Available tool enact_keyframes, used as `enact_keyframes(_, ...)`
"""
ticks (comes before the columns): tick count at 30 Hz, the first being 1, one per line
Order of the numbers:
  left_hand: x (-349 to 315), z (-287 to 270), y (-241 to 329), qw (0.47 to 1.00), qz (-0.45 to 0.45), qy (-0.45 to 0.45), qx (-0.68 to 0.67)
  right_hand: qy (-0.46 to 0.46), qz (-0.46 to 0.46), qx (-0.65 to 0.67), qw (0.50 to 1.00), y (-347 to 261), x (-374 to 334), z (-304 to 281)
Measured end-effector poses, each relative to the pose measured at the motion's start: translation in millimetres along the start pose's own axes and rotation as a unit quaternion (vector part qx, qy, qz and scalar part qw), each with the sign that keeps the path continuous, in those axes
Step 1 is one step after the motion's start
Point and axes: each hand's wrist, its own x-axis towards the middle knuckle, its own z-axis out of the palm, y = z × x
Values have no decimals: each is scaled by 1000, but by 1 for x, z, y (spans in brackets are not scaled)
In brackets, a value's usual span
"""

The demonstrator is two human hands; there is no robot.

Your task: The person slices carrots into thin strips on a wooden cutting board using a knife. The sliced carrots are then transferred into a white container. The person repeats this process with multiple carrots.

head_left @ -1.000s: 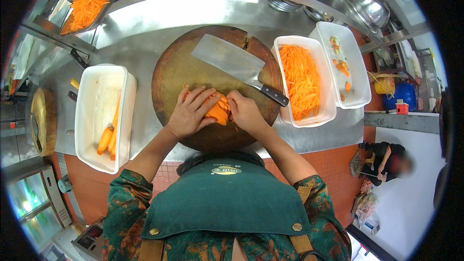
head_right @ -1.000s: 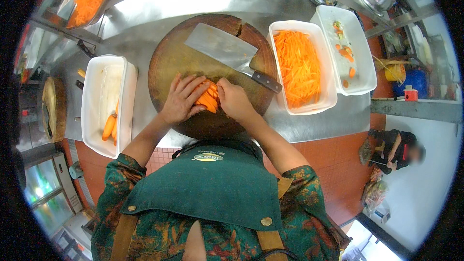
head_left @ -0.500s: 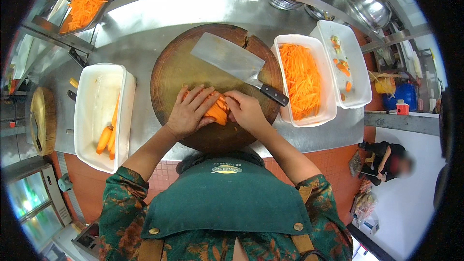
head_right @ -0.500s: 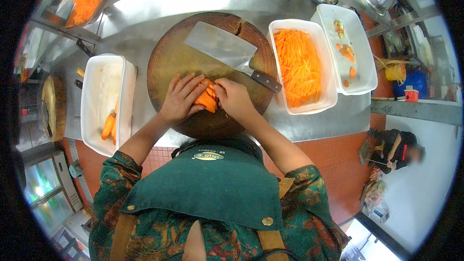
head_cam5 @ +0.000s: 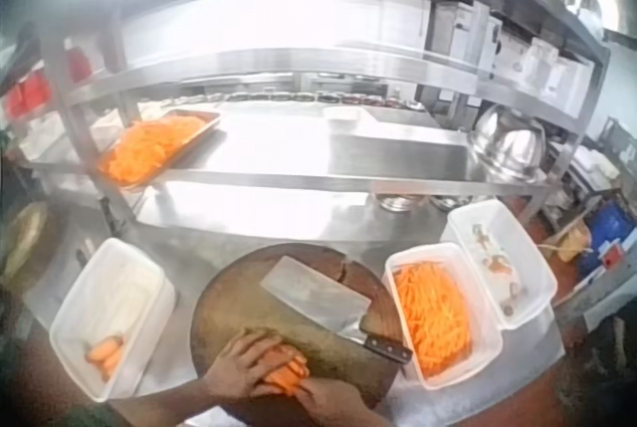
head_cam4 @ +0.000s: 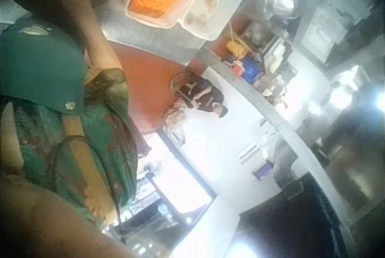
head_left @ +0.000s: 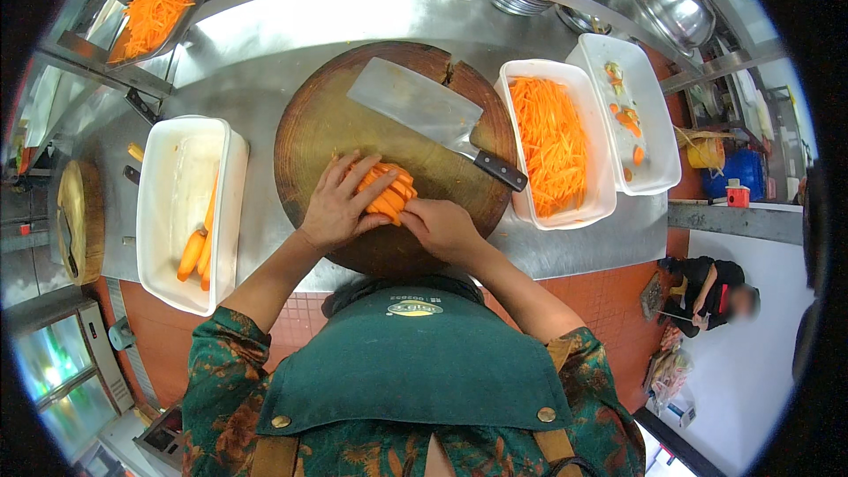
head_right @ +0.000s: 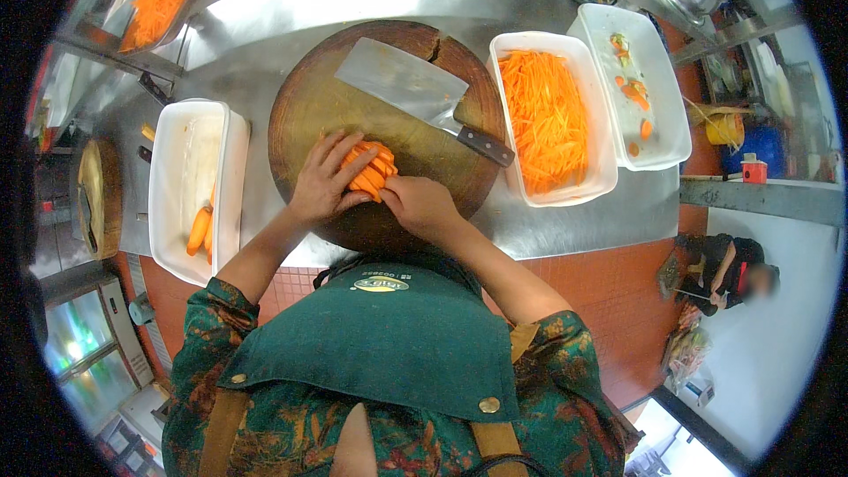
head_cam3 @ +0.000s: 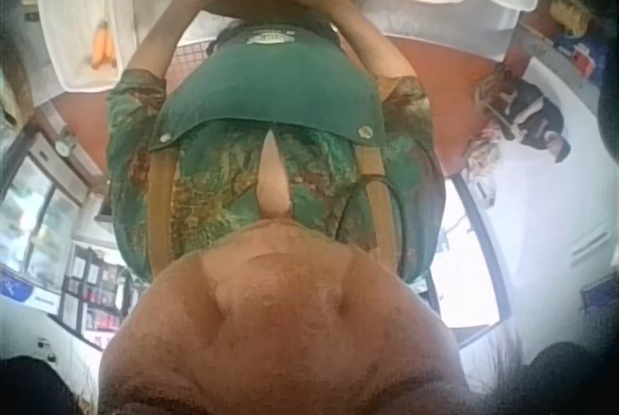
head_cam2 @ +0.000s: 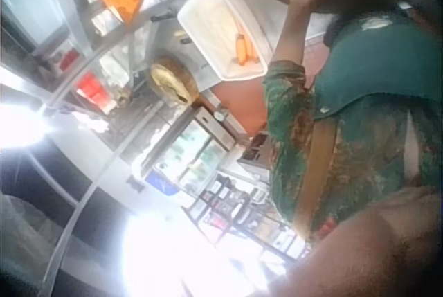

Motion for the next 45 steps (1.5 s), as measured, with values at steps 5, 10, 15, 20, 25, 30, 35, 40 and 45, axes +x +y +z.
enact_keyframes(5,-3,2,0,999,-4,9,33,28,17,22,999,-2,3,-6)
enact_keyframes(10,-2,3,6,998,-22,13,62,210,-14,34,977,-3,12,-14)
enact_keyframes(15,-1,7,15,993,-61,22,95,176,-68,-61,980,5,17,6)
enact_keyframes(20,-4,8,20,990,-85,16,111,116,-42,-61,991,-2,15,-4)
enact_keyframes(25,-3,10,23,990,-108,12,93,154,-29,-55,986,-9,7,-25)
enact_keyframes(30,-1,6,19,993,-87,9,85,279,-21,-213,936,13,-11,-63)
enact_keyframes(35,2,2,27,993,-72,51,77,223,27,-276,934,45,-27,-79)
enact_keyframes(40,3,3,27,997,-36,7,70,213,-10,-298,931,53,-16,-75)
enact_keyframes(45,4,6,27,997,-37,21,65,188,-24,-296,936,59,-1,-79)
